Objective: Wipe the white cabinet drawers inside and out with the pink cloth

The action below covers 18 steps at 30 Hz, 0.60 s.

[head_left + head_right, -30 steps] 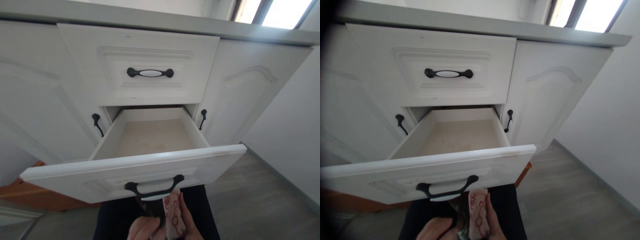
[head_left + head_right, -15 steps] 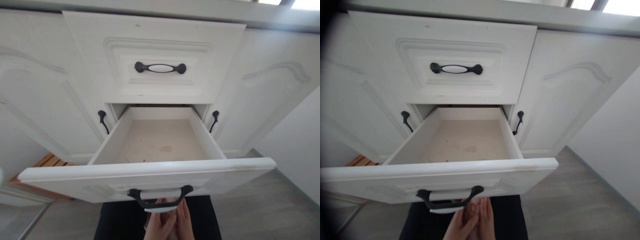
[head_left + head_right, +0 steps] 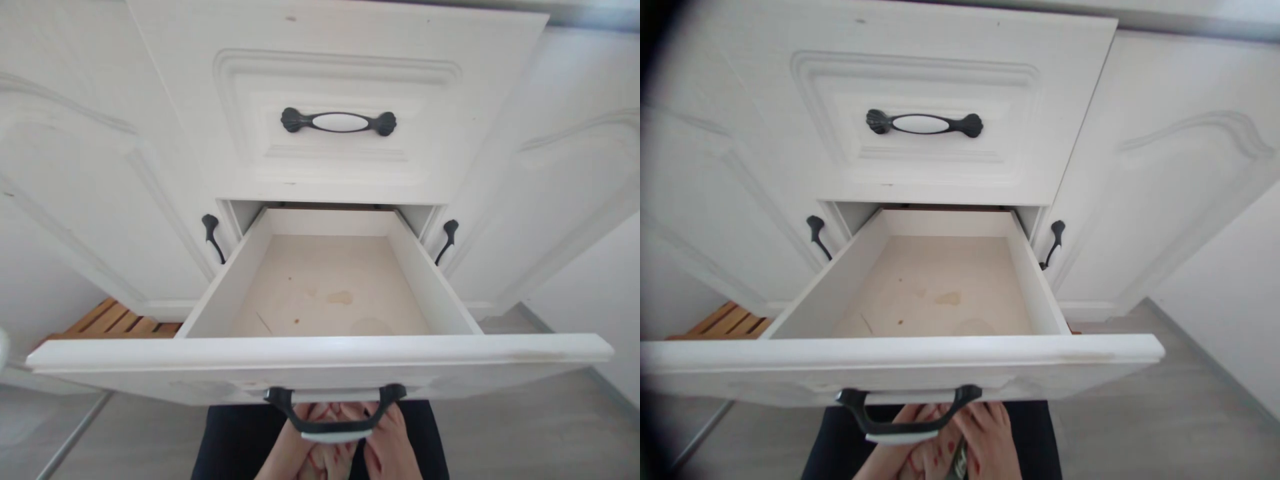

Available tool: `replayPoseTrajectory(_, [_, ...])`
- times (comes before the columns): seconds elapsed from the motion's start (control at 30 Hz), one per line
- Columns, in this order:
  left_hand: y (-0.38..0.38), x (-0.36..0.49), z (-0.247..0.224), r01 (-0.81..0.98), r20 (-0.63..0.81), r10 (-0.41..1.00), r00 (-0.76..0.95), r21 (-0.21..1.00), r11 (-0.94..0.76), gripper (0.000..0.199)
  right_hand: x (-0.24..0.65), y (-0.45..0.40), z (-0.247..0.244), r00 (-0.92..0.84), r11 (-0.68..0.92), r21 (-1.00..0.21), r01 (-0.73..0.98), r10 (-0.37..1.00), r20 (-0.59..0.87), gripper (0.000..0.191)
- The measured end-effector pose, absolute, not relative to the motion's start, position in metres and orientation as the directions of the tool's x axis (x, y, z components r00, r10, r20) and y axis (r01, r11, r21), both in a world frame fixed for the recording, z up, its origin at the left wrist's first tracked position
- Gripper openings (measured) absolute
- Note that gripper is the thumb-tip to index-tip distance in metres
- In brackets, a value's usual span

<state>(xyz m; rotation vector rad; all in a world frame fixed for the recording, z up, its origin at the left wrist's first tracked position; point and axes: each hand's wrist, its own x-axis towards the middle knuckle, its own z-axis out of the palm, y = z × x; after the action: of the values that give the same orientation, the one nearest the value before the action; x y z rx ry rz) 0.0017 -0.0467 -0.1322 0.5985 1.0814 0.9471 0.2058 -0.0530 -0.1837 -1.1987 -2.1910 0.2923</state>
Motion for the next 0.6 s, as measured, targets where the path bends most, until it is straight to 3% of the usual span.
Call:
replayPoseTrajectory(0.07, [-0.045, 0.002, -0.120, -0.345, -0.428, 0.882, 0.195, 0.812, 0.470, 0.053, 0.205, -0.054, -0.173, -0.541, 0.681, -0.309, 0.664, 0.723, 0.430, 0.073])
replayPoseTrajectory(0.17, [-0.047, 0.008, -0.107, -0.393, -0.412, 0.876, 0.252, 0.783, 0.482, 0.060, 0.198, -0.050, -0.164, -0.503, 0.670, -0.256, 0.697, 0.711, 0.492, 0.067])
replayPoseTrajectory(0.33, [-0.057, 0.012, -0.105, -0.569, -0.387, 0.857, 0.340, 0.641, 0.515, 0.071, 0.201, -0.031, -0.146, -0.517, 0.603, -0.427, 0.674, 0.798, 0.310, 0.050])
replayPoseTrajectory(0.53, [-0.063, 0.001, -0.127, -0.533, -0.374, 0.846, 0.381, 0.659, 0.531, 0.072, 0.200, -0.031, -0.137, -0.390, 0.438, -0.625, 0.646, 0.893, 0.224, 0.046])
replayPoseTrajectory(0.6, [-0.064, -0.001, -0.130, -0.467, -0.406, 0.824, 0.396, 0.683, 0.561, 0.065, 0.194, -0.037, -0.142, -0.257, 0.351, -0.723, 0.595, 0.936, 0.242, 0.044])
